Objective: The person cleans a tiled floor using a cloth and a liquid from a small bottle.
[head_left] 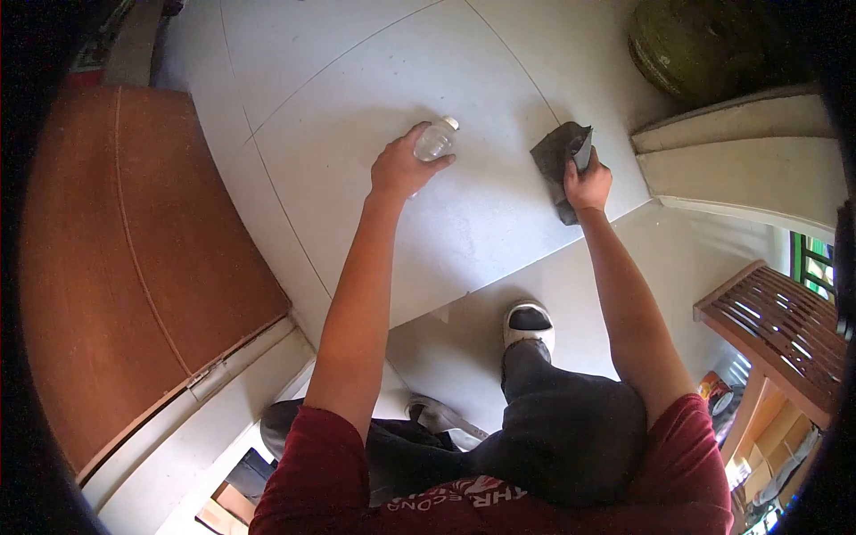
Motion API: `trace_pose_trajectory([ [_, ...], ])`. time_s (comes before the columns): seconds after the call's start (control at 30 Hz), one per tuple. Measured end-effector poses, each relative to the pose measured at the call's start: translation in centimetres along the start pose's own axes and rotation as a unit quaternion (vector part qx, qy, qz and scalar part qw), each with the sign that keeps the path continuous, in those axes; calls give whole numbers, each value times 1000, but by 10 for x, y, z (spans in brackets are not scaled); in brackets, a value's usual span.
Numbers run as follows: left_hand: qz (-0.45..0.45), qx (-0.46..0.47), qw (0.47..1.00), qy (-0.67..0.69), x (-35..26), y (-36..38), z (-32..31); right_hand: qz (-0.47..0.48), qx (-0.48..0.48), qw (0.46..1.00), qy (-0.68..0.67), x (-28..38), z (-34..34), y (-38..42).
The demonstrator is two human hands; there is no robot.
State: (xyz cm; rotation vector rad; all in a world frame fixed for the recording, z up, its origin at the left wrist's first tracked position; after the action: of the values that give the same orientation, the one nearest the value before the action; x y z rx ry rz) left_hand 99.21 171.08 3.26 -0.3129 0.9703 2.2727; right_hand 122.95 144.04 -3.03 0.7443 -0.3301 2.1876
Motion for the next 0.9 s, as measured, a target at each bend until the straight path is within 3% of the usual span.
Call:
trace_pose_trajectory([
  [0.2,-83,-44,991,99,9,8,-2,2,-9,1000,10,-2,-1,-1],
  [0.3,-74,-56,982,162,15,13,0,8,-7,1000,13,0,-1,0],
  [0.5,-181,-167,925,290,28,41,4,12,-10,1000,13,5,2,1],
  [0.63,-167,-271,910,265,60,83,-7,-4,1,1000,14,6,2,0],
  [0.83,-71,-308,905,284,131,153,-67,-44,43,998,8,21,7,1],
  [0.9,-59,-320,892,313,124,176,-73,-28,43,998,48,14,0,-1],
])
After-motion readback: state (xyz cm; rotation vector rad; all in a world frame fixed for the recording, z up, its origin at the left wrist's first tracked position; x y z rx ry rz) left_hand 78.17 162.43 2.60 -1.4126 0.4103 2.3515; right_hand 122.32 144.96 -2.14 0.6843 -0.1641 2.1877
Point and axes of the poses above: each hand's wrist, its own y-axis away from the middle knuckle, its own z-axis out of the back of the hand, x = y × z, the point moved 9 cm from there along -y, towards the middle knuckle, and after that the axes turned 15 degrees about x, right-handed, at the moved point
